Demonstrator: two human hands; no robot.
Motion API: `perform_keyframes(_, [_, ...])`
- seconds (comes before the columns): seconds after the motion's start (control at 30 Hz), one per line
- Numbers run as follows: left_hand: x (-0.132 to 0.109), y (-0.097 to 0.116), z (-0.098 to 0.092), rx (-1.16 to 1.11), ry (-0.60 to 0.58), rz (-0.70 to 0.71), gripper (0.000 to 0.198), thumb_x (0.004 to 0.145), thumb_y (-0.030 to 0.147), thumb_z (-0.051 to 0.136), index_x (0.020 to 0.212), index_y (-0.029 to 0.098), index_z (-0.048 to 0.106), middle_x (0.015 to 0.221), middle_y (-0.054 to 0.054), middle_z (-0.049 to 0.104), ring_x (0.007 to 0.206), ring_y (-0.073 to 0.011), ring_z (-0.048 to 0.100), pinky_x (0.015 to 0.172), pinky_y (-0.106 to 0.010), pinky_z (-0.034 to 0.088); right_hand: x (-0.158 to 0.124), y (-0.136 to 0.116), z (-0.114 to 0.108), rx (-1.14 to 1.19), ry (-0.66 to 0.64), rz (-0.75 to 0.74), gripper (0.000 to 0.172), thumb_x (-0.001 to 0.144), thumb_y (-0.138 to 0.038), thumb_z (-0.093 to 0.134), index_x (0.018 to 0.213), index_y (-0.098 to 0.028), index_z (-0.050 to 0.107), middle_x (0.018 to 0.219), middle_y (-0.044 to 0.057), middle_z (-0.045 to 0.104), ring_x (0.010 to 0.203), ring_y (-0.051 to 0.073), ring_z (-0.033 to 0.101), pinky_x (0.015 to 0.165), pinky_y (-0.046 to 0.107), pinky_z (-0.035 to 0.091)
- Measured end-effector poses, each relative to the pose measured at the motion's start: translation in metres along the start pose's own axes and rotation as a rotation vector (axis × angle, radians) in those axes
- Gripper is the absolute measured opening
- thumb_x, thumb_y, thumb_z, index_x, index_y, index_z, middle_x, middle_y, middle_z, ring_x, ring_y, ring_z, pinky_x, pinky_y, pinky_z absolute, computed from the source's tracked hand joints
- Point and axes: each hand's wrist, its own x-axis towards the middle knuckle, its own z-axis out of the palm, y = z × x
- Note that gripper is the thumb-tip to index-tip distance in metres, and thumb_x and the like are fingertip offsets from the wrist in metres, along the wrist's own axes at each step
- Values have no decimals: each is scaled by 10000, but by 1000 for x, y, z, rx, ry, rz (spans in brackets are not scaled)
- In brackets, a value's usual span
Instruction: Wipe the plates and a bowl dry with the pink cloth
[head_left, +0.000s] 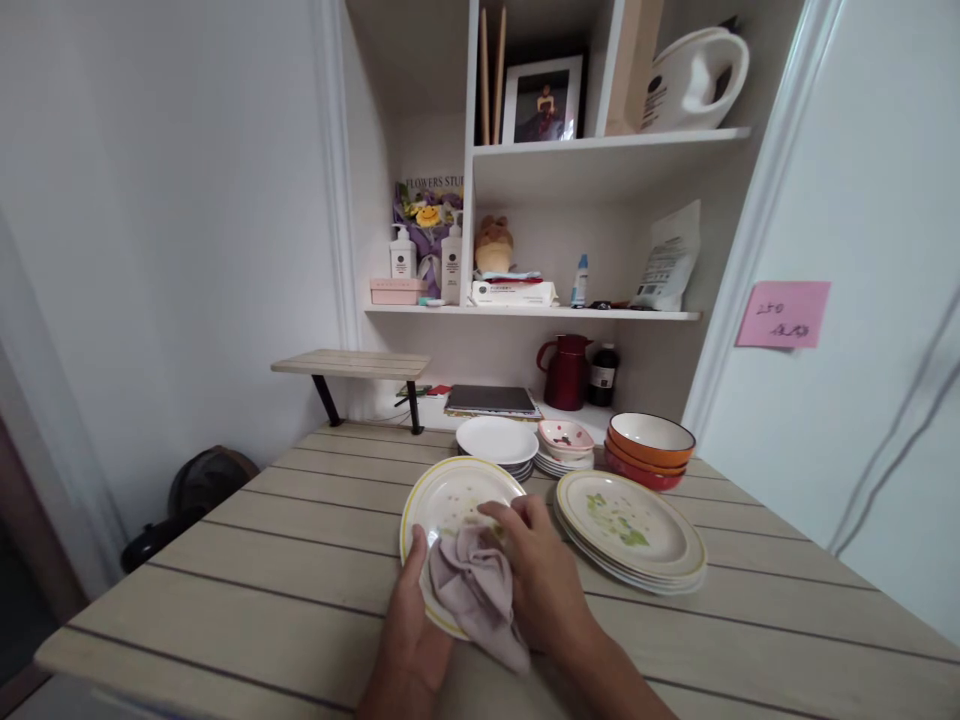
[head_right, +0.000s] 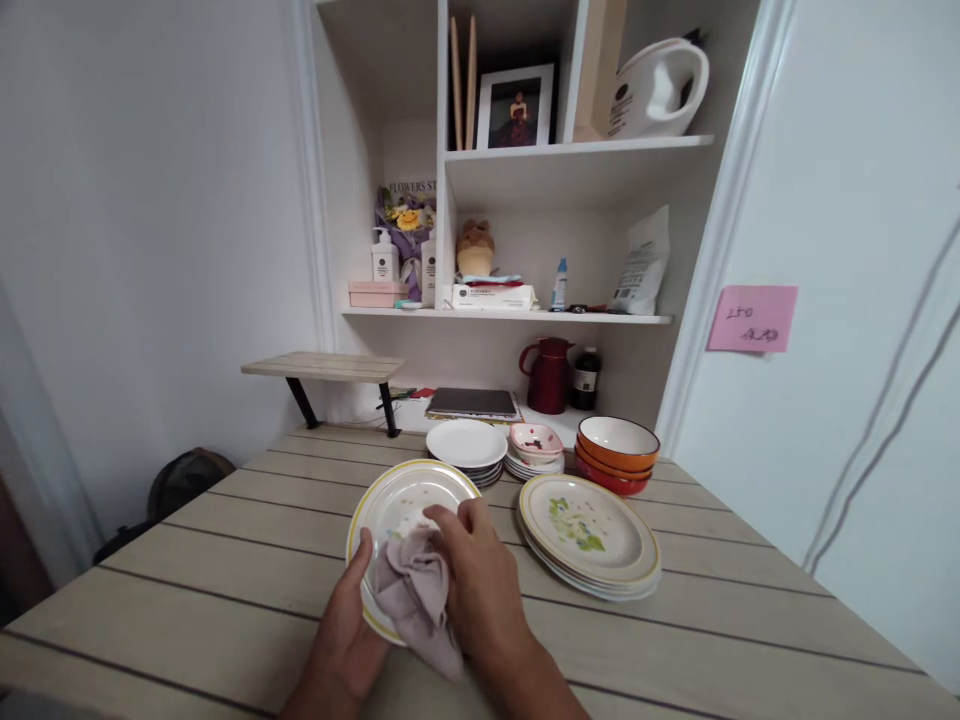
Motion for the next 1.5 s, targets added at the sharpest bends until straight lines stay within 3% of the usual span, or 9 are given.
perform_keyframes(0.2, [1,0,-2,5,41,-6,482,962,410,421,1243,79,630,1191,-184,689,1204,-305,584,1107,-460,351,-1,-3,4,-147,-263,-199,154,830,-180,602,877,-278,711,885,11,550,723,142,498,600,226,312])
perform_keyframes(0.5, [0,6,-3,-18,86,-22,475,943,383,465,1284,79,591,1144,-181,708,1141,-297,627,1043,-444,427,1,-3,-27,279,-459,-256,288,979,-262,391,1048,-247,670,1069,53,556,960,172,549,861,274,437])
perform_keyframes(0.67, [0,7,-2,-18,55,-29,488,950,403,444,1230,49,629,1123,-199,713,1157,-305,616,1056,-454,412,1,-3,-20,229,-380,-175,266,967,-284,425,975,-237,687,1090,60,528,920,174,561,852,296,452])
perform_keyframes(0.83, [2,3,-7,-40,11,-40,457,958,400,431,1190,85,666,1132,-176,716,1172,-298,608,1079,-458,383,-1,4,-1,221,-294,-202,367,905,-110,430,1213,-265,556,1080,51,574,928,164,566,815,269,449])
perform_keyframes(0.97, [4,3,-11,-33,-24,-17,457,964,404,412,1148,95,692,1145,-171,712,1176,-293,605,1085,-453,375,-1,3,-3,145,-339,-238,206,893,-121,433,945,-215,609,929,38,611,832,164,551,753,265,440])
perform_keyframes(1.07, [5,5,-12,-48,-68,-33,481,955,427,420,1164,83,682,1166,-184,700,1188,-297,595,1088,-450,372,1,2,-19,178,-440,-279,207,923,-190,438,978,-218,636,1029,56,619,956,180,558,853,289,439])
perform_keyframes(1.17, [3,8,-12,-46,-63,-49,485,939,435,455,1204,84,657,1166,-184,700,1195,-303,590,1085,-458,374,0,3,-35,210,-550,-358,314,937,-372,495,1211,-257,594,1286,75,542,1174,217,493,1024,352,368])
perform_keyframes(1.3, [2,11,-12,-18,9,-22,501,938,438,451,1189,58,661,1142,-207,703,1192,-317,590,1078,-468,380,-2,6,-33,47,-597,-361,714,695,-459,773,1344,-318,511,1440,91,416,1253,309,423,1052,462,328])
perform_keyframes(1.5, [5,9,-11,7,34,-43,539,960,459,374,1214,70,648,1141,-202,706,1160,-314,614,1073,-486,384,-1,-1,-19,-15,-471,-332,354,851,-136,520,1150,-285,638,1208,65,599,1092,216,536,936,355,401])
